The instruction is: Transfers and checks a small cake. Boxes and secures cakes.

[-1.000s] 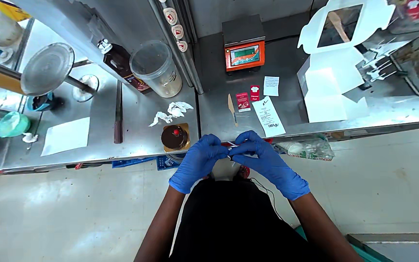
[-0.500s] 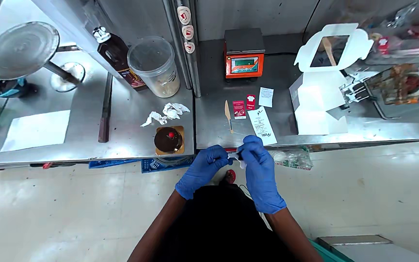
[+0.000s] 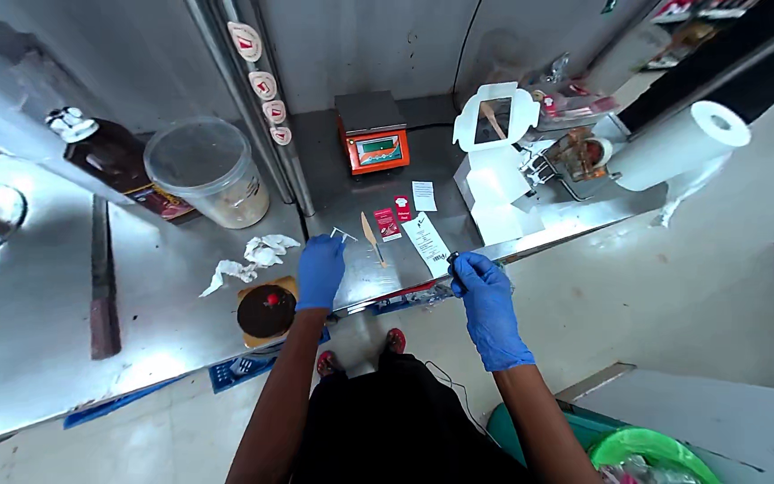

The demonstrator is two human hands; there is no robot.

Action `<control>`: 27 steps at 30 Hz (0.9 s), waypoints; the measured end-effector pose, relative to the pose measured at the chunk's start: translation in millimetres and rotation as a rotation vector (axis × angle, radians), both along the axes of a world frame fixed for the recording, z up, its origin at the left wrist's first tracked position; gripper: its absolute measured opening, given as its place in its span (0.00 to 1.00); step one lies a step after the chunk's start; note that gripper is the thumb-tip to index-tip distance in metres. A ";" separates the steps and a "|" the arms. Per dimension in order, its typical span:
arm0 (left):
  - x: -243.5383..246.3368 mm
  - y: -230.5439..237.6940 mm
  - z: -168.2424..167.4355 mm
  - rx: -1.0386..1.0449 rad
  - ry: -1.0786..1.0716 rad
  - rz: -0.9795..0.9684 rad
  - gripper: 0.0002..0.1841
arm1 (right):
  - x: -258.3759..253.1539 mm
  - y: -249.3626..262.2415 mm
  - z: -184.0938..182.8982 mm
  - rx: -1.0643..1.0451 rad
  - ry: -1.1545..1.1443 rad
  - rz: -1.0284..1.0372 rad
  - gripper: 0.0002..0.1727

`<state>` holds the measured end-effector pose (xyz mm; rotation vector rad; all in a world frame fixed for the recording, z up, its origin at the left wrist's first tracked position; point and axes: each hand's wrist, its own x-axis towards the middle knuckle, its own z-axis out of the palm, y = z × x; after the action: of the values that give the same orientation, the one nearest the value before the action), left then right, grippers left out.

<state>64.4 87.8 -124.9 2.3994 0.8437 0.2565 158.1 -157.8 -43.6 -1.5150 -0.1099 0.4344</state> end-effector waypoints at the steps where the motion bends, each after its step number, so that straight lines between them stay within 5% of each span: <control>1: 14.7 9.1 -5.1 0.003 0.119 0.017 0.16 | -4.5 -1.2 -1.6 -0.022 -0.012 0.003 0.07; 3: 34.4 20.2 -8.5 -0.029 0.246 0.059 0.22 | -13.7 -5.5 -2.9 -0.079 -0.028 -0.009 0.07; 6: 33.3 8.1 15.7 -0.118 0.047 0.048 0.29 | -22.0 -16.8 -6.5 -0.133 -0.055 -0.025 0.08; 11: 24.5 -80.1 40.6 -0.786 -0.106 -0.447 0.19 | -16.9 -44.2 -16.9 -0.193 -0.002 0.115 0.13; 14: 55.4 -115.8 31.7 -1.005 -0.166 -0.428 0.13 | 13.1 -57.4 -26.7 -0.177 0.059 0.234 0.12; 22: 144.9 -163.4 6.0 -0.775 -0.150 -0.336 0.09 | 133.5 -95.4 -44.3 -0.235 0.098 0.535 0.12; 27: 193.3 -197.9 -7.1 -0.419 -0.216 -0.322 0.14 | 198.9 -114.8 -53.1 -0.217 0.149 0.565 0.13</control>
<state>257.6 -110.1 -132.0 2.0280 0.3604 0.1846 356.9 -272.6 -96.7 -1.6488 -0.3884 1.0348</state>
